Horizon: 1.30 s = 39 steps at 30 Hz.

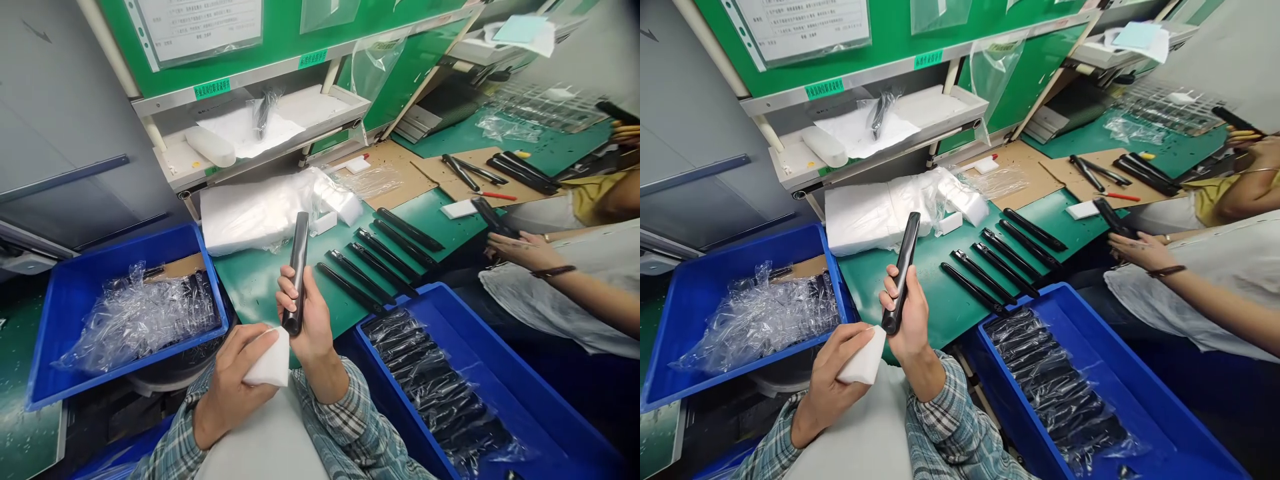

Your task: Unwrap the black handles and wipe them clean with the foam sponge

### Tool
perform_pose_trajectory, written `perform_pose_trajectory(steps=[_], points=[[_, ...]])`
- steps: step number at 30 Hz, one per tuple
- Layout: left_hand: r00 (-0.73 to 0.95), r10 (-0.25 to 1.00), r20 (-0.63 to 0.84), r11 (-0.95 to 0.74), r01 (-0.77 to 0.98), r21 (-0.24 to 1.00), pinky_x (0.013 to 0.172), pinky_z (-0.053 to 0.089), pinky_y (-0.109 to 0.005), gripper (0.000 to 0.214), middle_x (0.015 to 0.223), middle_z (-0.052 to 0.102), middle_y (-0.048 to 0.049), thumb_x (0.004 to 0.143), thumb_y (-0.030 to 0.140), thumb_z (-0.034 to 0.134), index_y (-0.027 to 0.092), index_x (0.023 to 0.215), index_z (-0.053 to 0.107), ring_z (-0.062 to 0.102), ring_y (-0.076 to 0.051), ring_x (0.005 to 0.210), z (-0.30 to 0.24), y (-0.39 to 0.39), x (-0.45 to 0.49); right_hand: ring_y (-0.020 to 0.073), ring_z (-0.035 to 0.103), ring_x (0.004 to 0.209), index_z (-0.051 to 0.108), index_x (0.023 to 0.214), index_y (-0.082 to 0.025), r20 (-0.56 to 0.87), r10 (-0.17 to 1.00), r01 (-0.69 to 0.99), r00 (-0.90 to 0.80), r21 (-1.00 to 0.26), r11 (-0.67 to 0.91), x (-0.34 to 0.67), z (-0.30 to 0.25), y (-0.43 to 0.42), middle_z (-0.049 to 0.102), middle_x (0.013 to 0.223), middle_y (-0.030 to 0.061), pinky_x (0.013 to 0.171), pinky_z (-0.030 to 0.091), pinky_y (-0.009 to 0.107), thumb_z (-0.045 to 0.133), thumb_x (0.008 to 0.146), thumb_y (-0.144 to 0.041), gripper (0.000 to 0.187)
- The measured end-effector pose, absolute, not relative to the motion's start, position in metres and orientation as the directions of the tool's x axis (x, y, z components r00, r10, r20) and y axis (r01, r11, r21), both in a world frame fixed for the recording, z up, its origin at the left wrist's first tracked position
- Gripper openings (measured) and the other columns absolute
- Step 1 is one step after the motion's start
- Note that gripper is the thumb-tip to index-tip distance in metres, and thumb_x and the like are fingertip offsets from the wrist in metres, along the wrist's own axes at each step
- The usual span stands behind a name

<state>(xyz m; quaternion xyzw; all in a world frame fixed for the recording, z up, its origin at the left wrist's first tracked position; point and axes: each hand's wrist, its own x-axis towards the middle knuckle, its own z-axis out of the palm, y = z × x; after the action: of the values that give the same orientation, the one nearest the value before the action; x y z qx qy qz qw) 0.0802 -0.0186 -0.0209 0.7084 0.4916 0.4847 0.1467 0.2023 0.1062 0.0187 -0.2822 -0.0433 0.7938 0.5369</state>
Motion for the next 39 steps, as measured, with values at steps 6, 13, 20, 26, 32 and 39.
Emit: perform_pose_trajectory(steps=[6, 13, 20, 26, 32, 39], points=[[0.129, 0.769, 0.626, -0.502, 0.729, 0.466, 0.1, 0.06, -0.04, 0.039, 0.132, 0.071, -0.0172, 0.111, 0.026, 0.064, 0.02, 0.149, 0.062, 0.07, -0.026, 0.122, -0.011, -0.016, 0.083, 0.0034, 0.035, 0.053, 0.063, 0.092, -0.02, -0.39, 0.876, -0.811, -0.285, -0.389, -0.437, 0.201, 0.019, 0.103, 0.052, 0.083, -0.0054, 0.043, 0.045, 0.009, 0.094, 0.09, -0.043, 0.039], [0.152, 0.771, 0.618, -0.474, 0.786, 0.397, 0.105, 0.054, -0.042, 0.032, 0.133, 0.067, -0.0165, 0.115, 0.021, 0.054, 0.017, 0.143, 0.068, 0.064, -0.027, 0.123, -0.012, -0.013, 0.086, 0.0048, 0.028, 0.05, 0.063, 0.094, -0.021, -0.394, 0.868, -0.756, -0.301, -0.456, -0.469, 0.198, 0.02, 0.098, 0.038, 0.068, -0.01, 0.041, 0.04, 0.01, 0.095, 0.084, -0.058, 0.05], [0.142, 0.756, 0.639, -0.486, 0.776, 0.402, 0.105, 0.054, -0.041, 0.034, 0.133, 0.067, -0.0161, 0.113, 0.015, 0.054, 0.017, 0.144, 0.067, 0.064, -0.026, 0.125, -0.011, -0.013, 0.083, 0.0051, 0.027, 0.05, 0.063, 0.092, -0.021, -0.4, 0.877, -0.745, -0.265, -0.493, -0.45, 0.193, 0.029, 0.095, 0.041, 0.067, -0.0089, 0.04, 0.037, 0.011, 0.091, 0.087, -0.062, 0.05], [0.126, 0.758, 0.64, -0.472, 0.784, 0.404, 0.103, 0.057, -0.041, 0.045, 0.13, 0.07, -0.0141, 0.11, 0.012, 0.054, 0.024, 0.153, 0.063, 0.067, -0.026, 0.121, -0.007, -0.013, 0.081, 0.0047, 0.03, 0.05, 0.062, 0.089, -0.022, -0.371, 0.901, -0.752, -0.225, -0.522, -0.402, 0.189, 0.03, 0.092, 0.046, 0.071, -0.0075, 0.039, 0.036, 0.012, 0.09, 0.086, -0.067, 0.054], [0.137, 0.753, 0.644, -0.493, 0.766, 0.413, 0.102, 0.058, -0.04, 0.047, 0.128, 0.07, -0.0141, 0.109, 0.01, 0.053, 0.023, 0.153, 0.065, 0.067, -0.026, 0.12, -0.005, -0.015, 0.081, 0.0043, 0.032, 0.053, 0.063, 0.088, -0.022, -0.339, 0.927, -0.779, -0.161, -0.533, -0.33, 0.191, 0.03, 0.092, 0.055, 0.085, -0.004, 0.039, 0.039, 0.012, 0.093, 0.086, -0.06, 0.048], [0.163, 0.754, 0.637, -0.509, 0.757, 0.409, 0.104, 0.056, -0.039, 0.039, 0.131, 0.066, -0.0148, 0.108, 0.006, 0.055, 0.017, 0.143, 0.068, 0.065, -0.026, 0.123, -0.003, -0.016, 0.081, 0.0038, 0.03, 0.054, 0.063, 0.088, -0.022, -0.328, 0.933, -0.784, -0.147, -0.536, -0.312, 0.191, 0.036, 0.087, 0.055, 0.089, -0.0036, 0.04, 0.039, 0.011, 0.093, 0.085, -0.06, 0.05]])
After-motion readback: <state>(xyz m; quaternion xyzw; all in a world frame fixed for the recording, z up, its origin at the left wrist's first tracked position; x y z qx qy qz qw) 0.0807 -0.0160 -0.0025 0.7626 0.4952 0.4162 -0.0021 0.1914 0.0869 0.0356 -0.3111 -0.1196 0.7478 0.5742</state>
